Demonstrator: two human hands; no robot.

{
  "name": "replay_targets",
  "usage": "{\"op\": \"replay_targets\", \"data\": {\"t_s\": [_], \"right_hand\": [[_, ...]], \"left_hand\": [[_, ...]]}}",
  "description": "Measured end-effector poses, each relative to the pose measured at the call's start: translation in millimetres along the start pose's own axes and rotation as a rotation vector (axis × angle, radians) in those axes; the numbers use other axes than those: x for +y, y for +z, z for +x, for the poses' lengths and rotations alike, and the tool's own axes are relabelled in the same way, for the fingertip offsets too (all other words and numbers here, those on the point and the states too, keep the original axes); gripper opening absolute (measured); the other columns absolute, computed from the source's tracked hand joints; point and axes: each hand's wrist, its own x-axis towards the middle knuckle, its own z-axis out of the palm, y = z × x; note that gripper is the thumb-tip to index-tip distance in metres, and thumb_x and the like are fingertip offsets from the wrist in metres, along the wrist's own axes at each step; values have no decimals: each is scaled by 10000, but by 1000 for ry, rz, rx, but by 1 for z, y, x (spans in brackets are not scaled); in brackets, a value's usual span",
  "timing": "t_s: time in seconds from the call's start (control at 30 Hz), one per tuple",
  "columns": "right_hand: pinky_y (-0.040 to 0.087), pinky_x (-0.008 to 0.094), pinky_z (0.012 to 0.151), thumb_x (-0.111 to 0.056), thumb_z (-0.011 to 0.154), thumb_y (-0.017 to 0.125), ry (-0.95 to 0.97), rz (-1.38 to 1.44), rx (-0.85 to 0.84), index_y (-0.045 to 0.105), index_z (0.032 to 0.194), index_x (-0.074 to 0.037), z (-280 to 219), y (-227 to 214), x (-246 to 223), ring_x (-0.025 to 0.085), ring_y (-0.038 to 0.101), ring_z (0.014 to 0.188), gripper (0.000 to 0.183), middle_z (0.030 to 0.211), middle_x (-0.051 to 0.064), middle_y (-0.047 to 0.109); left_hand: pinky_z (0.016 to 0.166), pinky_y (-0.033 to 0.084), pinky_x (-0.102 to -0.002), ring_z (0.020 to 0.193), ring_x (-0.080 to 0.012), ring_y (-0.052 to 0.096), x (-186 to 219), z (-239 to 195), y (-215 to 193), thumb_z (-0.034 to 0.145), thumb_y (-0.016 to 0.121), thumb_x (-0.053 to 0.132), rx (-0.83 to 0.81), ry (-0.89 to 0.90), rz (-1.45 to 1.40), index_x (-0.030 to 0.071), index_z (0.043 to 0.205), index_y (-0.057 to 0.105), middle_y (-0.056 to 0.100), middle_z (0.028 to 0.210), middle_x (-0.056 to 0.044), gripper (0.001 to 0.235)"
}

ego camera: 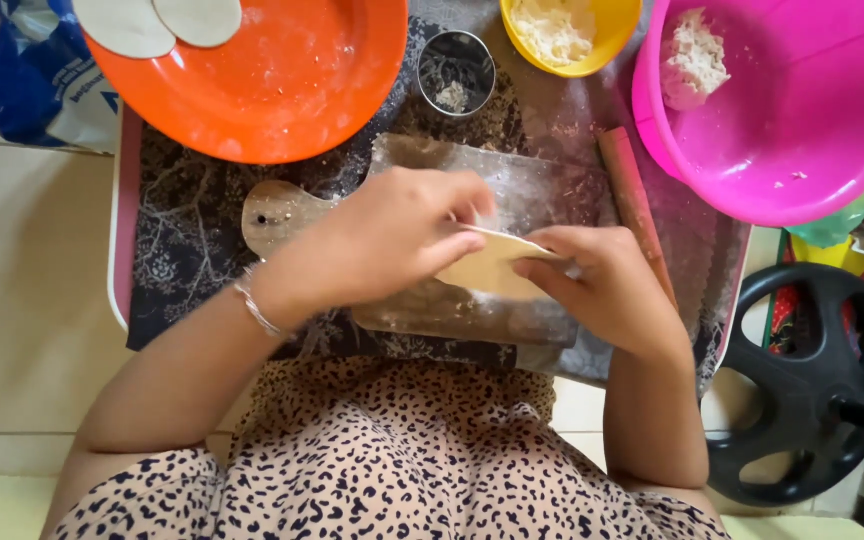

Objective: Rolling out dough with a rolling pin, cutting circles with a metal cutter, and filling/folding the dough to make shapes.

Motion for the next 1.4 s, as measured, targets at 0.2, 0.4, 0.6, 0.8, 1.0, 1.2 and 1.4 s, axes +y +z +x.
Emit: {"op": "replay_targets", "data": {"t_s": [0.2, 0.4, 0.6, 0.8, 1.0, 1.2, 1.4], "right_hand": [[518, 270, 500, -87, 844, 778, 281, 166, 65, 761, 1041, -63, 10, 9, 33, 149, 642, 478, 199, 609, 119, 710], [554, 283, 503, -79, 856, 773, 361, 90, 23, 730, 997, -6, 10, 2, 20, 195, 704, 446, 164, 562, 163, 708], [417, 232, 463, -46, 886, 777, 278, -119, 236, 749, 1080, 37, 11, -4, -10, 101, 544, 523, 212, 748, 62, 730], [477, 221, 588, 2, 960, 724, 284, 56, 382, 700, 1114, 92, 0, -5, -10, 114, 596, 657, 181, 827, 95, 713], [424, 211, 600, 56, 972, 731, 175, 100, 480, 682, 1159, 115, -16, 2, -6, 122, 543, 676, 202, 859, 111, 675], [578, 406, 1092, -38, 730, 868, -169, 82, 362, 483, 1386, 115, -17, 24, -25, 329, 657, 1239, 775, 1384, 258, 613], [568, 427, 1117, 48, 756, 883, -237, 87, 352, 414, 1475, -12, -1, 59, -35, 365, 655, 1299, 860, 1453, 225, 576]], "left_hand": [[702, 603, -396, 803, -292, 765, -27, 1, -6, 853, 710, 109, -71, -261, -74, 54, 1192, 607, 755, 885, -131, 358], [666, 595, -347, 777, -214, 752, -32, 2, -3, 842, 744, 139, 61, -257, 43, 119, 1248, 567, 724, 852, -22, 443], [770, 558, -338, 910, -253, 577, -13, 14, -5, 896, 759, 82, 492, 2, 673, 17, 1244, 622, 558, 1238, -178, 380], [719, 588, -395, 827, -314, 591, -63, 50, 19, 809, 673, -36, 640, 17, 756, -23, 800, 652, 604, 1212, -274, 27], [847, 623, -356, 961, -335, 691, -34, 36, -7, 850, 774, -4, 538, 91, 602, -39, 933, 704, 645, 1197, -300, 114], [984, 607, -336, 1155, -375, 676, 2, -28, 19, 884, 781, 56, 412, 253, 432, -47, 920, 678, 634, 1290, -338, 150], [1002, 534, -417, 1188, -332, 631, 16, -51, 32, 806, 775, 9, 439, 123, 197, 8, 1117, 642, 575, 1366, -190, 338]]}}
